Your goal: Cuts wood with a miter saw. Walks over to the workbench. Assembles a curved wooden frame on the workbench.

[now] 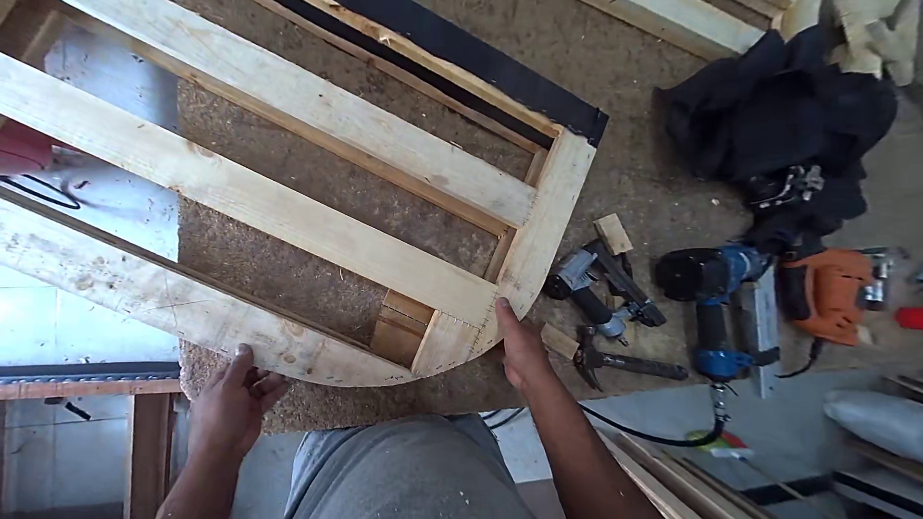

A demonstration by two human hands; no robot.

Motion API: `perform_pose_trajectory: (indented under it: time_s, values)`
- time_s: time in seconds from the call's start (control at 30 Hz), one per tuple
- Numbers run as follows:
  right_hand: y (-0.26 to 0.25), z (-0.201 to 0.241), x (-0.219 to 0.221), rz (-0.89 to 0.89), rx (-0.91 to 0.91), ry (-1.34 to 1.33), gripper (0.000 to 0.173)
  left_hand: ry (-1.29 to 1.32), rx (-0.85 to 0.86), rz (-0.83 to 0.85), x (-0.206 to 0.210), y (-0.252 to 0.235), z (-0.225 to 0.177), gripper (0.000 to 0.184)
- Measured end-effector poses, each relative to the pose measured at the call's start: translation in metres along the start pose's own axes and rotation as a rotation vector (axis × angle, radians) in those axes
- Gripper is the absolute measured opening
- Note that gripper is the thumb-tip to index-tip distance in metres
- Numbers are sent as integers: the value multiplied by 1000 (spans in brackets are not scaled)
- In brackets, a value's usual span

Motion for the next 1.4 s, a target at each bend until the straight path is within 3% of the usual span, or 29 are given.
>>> perform_pose_trajectory:
  time_s: [0.13, 0.33, 0.43, 0.5, 0.6, 0.67, 0.77, 0.87, 0.93, 1.0, 1.13, 1.3, 1.4]
  values:
    - [1, 1, 2, 12, -9, 4, 59, 6, -16, 157, 28, 12, 20, 52]
    - [5, 3, 2, 35, 43, -23, 53, 14, -15, 150, 38, 21, 31, 45]
    - [9, 5, -2, 47, 28, 35, 50, -100, 2, 167, 39, 26, 33, 42]
    - [16, 16, -8, -10, -122, 283, 51, -200, 14, 214, 44, 34, 35, 38]
    - [46, 46, -8, -98, -518, 785, 75, -195, -38, 341, 56, 42, 48, 42]
    - [64, 51, 7, 38, -723, 985, 72, -152, -57, 370, 62, 39, 58, 46]
    - [97, 24, 49, 500, -971, 1214, 45, -86, -17, 348, 67, 31, 62, 50]
    - [124, -14, 95, 873, -1141, 1315, 38, -73, 5, 328, 69, 29, 60, 51]
    - [120, -30, 117, 870, -1123, 1455, 33, -66, 7, 308, 67, 28, 59, 52]
    - [108, -31, 134, 850, -977, 1576, 29, -48, 11, 260, 62, 25, 57, 53]
    - [98, -24, 148, 1018, -764, 1733, 22, 57, 85, 143, 41, 17, 46, 59]
    - [98, -16, 153, 1083, -742, 1803, 35, 226, 127, -20, 9, 2, 21, 67]
    - [102, -14, 154, 1069, -768, 1816, 36, 274, 95, -34, -1, -5, 11, 72]
Point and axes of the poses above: each hand's wrist, its own y-axis away from the middle knuckle, its own x-axis out of the palm, z = x × y, the point moved 6 cm from there along -y, towards the middle knuckle, and after that the axes turned 11 degrees about -y, right-handed, at the moved point
